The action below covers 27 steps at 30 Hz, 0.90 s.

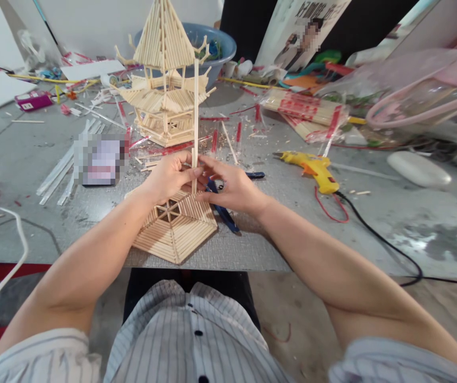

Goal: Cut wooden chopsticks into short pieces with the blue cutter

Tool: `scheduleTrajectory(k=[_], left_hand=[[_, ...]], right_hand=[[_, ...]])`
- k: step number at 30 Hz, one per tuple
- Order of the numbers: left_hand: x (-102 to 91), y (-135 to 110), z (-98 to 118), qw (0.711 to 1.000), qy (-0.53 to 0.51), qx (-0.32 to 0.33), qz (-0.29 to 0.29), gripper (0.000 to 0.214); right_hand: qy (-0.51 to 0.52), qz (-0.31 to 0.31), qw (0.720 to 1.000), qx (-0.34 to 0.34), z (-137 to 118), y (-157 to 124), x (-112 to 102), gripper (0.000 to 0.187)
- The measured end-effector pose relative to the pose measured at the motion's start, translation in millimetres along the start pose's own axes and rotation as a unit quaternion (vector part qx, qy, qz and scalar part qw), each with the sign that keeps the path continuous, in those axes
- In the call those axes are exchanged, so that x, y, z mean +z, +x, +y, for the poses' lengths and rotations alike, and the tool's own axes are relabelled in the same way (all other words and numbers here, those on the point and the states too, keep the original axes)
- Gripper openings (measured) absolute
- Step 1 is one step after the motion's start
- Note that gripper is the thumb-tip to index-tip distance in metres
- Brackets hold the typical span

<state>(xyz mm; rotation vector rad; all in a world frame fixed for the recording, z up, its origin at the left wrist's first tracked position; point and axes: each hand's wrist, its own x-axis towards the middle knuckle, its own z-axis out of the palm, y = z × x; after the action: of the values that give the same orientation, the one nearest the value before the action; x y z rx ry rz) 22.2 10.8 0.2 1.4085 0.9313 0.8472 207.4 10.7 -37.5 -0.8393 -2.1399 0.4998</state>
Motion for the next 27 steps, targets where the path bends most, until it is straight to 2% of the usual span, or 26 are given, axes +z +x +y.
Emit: scheduleTrajectory(k=[4, 7, 10, 20, 27], left_hand=[[2.1, -3.1, 3.8, 0.998, 0.031, -0.024, -0.041, 0.012], [2.6, -4.1, 4.1, 0.993, 0.072, -0.044, -0.080, 0.009], [0.5, -3.1, 0.8, 0.984, 0.139, -0.016, -0.111, 0.008], [-2.8, -2.4, -3.9, 0.970, 0.216, 0.053, -0.102, 0.006], [-1.6, -3.4, -1.6, 0.978, 0.178, 0.027, -0.105, 0.015]], right_hand=[[0.171, 0.038, 0.981, 0.080, -7.1, 7.1, -2.9, 0.055], [0.242, 0.074, 0.958, 0.135, -13.6, 10.4, -5.1, 0.047], [0.288, 0.073, 0.940, 0.169, -17.5, 12.0, -6.6, 0.044], [0.311, 0.068, 0.929, 0.188, -18.0, 12.2, -5.0, 0.034], [0.287, 0.079, 0.939, 0.175, -17.5, 11.3, -5.0, 0.024]])
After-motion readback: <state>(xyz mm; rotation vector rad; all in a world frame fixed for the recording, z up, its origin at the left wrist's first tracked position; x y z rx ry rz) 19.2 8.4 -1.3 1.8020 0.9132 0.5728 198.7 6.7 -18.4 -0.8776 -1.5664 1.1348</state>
